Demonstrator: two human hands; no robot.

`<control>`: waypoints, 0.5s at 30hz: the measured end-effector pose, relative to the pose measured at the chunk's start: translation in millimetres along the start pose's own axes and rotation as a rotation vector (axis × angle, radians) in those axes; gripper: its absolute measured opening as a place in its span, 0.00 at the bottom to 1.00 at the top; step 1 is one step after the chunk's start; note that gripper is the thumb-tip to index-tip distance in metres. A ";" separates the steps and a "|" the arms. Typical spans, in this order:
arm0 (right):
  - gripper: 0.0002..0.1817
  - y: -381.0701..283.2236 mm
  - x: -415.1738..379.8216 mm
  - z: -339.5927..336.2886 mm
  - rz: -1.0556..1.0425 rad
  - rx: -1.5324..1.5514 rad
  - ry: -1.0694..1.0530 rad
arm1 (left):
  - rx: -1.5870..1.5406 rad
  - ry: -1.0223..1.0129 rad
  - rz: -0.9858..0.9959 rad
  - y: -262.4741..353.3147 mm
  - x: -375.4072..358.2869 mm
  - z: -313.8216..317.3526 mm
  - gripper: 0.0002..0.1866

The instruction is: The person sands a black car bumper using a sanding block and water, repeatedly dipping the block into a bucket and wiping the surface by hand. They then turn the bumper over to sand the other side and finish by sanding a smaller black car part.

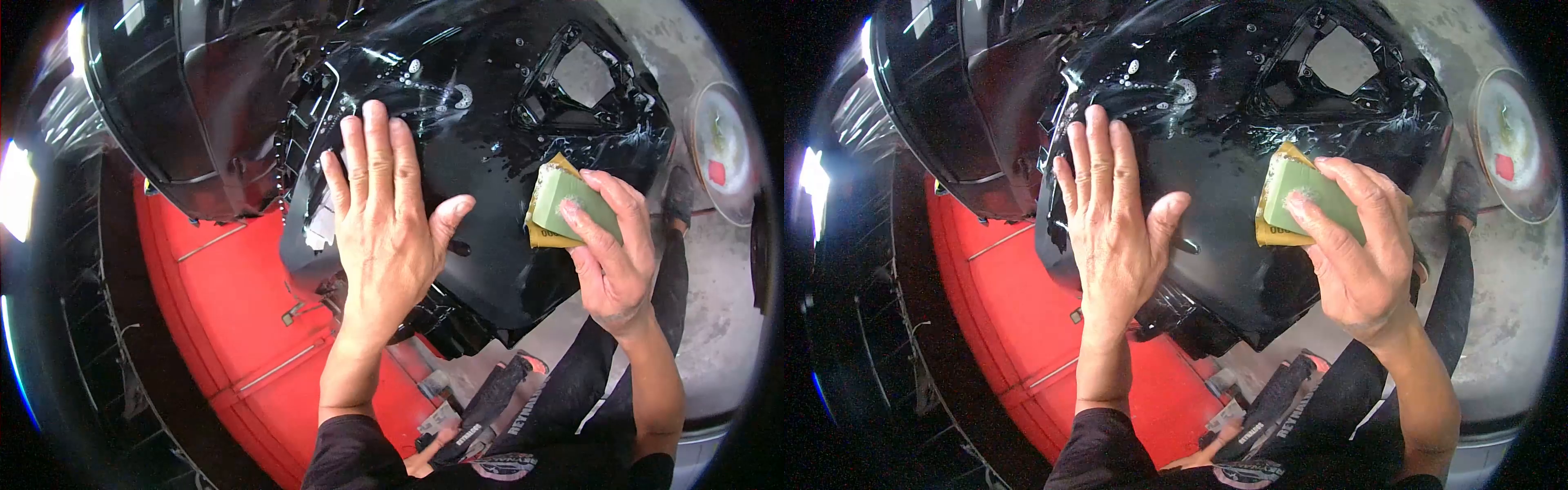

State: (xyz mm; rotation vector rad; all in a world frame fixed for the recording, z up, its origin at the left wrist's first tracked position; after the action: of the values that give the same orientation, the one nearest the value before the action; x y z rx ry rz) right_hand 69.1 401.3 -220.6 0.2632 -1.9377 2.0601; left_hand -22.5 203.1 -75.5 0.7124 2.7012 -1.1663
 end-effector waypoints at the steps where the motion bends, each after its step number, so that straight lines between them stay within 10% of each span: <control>1: 0.28 0.3 0.9 0.5 0.012 -0.007 -0.010 | -0.026 -0.019 0.033 -0.6 -1.2 -1.8 0.52; 15: 0.25 4.0 -1.8 2.1 0.019 0.002 -0.006 | 0.080 0.007 -0.196 -13.6 -10.4 -1.4 0.47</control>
State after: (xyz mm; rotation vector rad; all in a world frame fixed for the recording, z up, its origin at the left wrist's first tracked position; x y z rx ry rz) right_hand 69.2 398.9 -224.8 0.2531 -1.9489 2.0760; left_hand -19.5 192.2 -62.7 0.4700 2.7956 -1.3228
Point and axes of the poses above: each hand's wrist, its own x-axis towards the middle knuckle, its own z-axis out of the palm, y = z × x, the point moved 3 cm from there along x, towards the middle knuckle, and after that the axes turned 15 degrees about x, right-handed, at the moved point
